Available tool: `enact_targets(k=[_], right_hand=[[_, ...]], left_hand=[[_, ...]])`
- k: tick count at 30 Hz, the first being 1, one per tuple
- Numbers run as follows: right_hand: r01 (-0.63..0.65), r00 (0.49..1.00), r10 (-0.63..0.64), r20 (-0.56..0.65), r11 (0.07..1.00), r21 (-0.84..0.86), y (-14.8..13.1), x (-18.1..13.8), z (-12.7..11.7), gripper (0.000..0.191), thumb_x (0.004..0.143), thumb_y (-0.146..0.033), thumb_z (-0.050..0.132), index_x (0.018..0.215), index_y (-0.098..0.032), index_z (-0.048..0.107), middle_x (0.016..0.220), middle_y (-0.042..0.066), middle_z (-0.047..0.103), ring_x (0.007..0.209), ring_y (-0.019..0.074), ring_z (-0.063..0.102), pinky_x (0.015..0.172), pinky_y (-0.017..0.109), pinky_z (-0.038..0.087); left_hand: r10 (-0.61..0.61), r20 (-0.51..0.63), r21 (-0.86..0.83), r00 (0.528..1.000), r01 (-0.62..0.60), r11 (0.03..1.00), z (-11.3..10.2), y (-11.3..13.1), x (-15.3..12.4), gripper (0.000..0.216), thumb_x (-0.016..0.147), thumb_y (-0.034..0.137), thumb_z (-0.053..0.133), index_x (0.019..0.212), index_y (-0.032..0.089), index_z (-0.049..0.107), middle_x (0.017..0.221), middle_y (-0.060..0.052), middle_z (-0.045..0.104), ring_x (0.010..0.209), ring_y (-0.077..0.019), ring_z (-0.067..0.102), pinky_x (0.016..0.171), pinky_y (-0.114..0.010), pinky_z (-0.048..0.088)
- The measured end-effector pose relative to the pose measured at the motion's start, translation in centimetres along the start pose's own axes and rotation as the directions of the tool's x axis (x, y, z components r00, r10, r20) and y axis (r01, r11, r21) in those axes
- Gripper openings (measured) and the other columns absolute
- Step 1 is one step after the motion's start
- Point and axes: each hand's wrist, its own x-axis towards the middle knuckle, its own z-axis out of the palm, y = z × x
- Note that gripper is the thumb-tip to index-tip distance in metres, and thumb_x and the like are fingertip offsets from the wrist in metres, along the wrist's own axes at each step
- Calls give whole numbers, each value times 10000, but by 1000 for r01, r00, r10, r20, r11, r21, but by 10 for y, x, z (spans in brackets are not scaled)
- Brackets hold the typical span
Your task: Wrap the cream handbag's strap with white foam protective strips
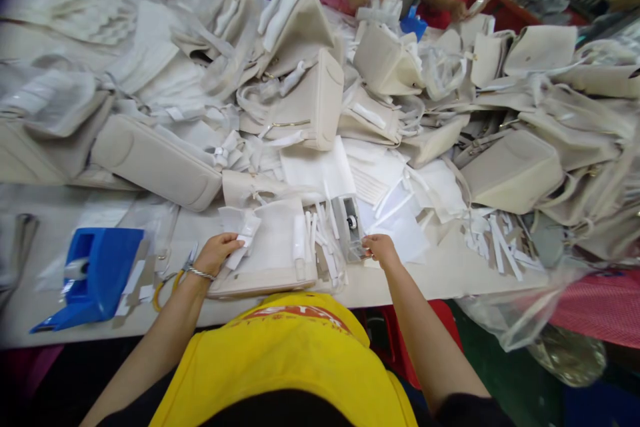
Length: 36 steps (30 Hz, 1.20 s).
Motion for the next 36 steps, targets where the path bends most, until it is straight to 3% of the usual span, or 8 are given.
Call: enact_targets(k=[9, 15, 20, 23, 26, 29, 33, 36], right_hand=[[49, 992, -58, 113, 995, 86, 6, -6, -1, 170, 583, -240, 592, 494, -131, 497, 377, -24, 436, 319, 35, 280, 309, 166, 145], [66, 987, -109, 116, 941, 331, 49, -44, -22, 232, 561, -333, 617, 611, -131, 514, 537, -22, 469, 345, 21, 269, 312, 173, 119], [18, 991, -63, 118, 939, 343, 89, -41, -9, 312, 525, -351, 636, 719, -116, 571, 582, -9, 484, 360, 24, 258, 330, 185, 121], [204, 979, -201, -32, 967, 155, 102, -20, -2, 324, 555, -382, 595, 759, -132, 600, 604, 17, 538, 402, 69, 349, 367, 210, 242], [380, 891, -426, -159, 889, -254, 119, 1, -7, 226, 603, -354, 524, 711, -181, 622, 724, 58, 606, 626, 183, 519, 552, 286, 390], [304, 897, -420, -136, 811, -499, 129, 6, -23, 168, 619, -339, 505, 661, -223, 619, 755, 82, 621, 729, 253, 540, 643, 348, 394], [343, 938, -347, 28, 907, -244, 85, -33, -21, 240, 618, -403, 561, 766, -221, 612, 730, 60, 609, 653, 204, 530, 566, 299, 403], [412, 854, -386, 349, 911, 1, 13, -81, 32, 310, 617, -424, 596, 796, -171, 604, 645, 36, 566, 508, 124, 446, 452, 237, 341]], left_hand=[[6, -34, -9, 999, -6, 1000, 0, -5, 1, 347, 456, 326, 668, 716, 105, 609, 571, 0, 604, 482, -108, 510, 458, -208, 375], [-9, -16, -28, 1000, 9, 1000, -2, -11, 9, 333, 478, 309, 668, 730, 102, 600, 582, -9, 614, 495, -107, 518, 469, -204, 386], [-20, -4, -29, 1000, 19, 999, -2, -14, 15, 321, 490, 311, 662, 722, 100, 595, 569, -12, 610, 489, -106, 516, 465, -203, 384], [-11, -24, -36, 1000, 11, 999, 0, -12, 11, 304, 477, 299, 659, 696, 98, 593, 535, -4, 591, 466, -101, 500, 447, -203, 371], [-9, -44, -60, 999, 6, 998, 2, -9, 5, 281, 463, 271, 653, 670, 93, 587, 494, 5, 562, 434, -92, 474, 427, -204, 356], [-13, -55, -74, 998, 9, 997, 2, -8, 3, 259, 456, 255, 653, 641, 90, 578, 476, 7, 543, 414, -81, 454, 409, -198, 337], [-18, -28, -103, 999, 15, 995, 0, -10, 3, 247, 463, 240, 654, 639, 86, 573, 487, 1, 541, 417, -73, 448, 405, -191, 331], [-7, -19, -103, 1000, 5, 995, 0, -13, 4, 240, 484, 242, 646, 651, 88, 569, 500, -2, 542, 431, -77, 456, 419, -195, 344]])
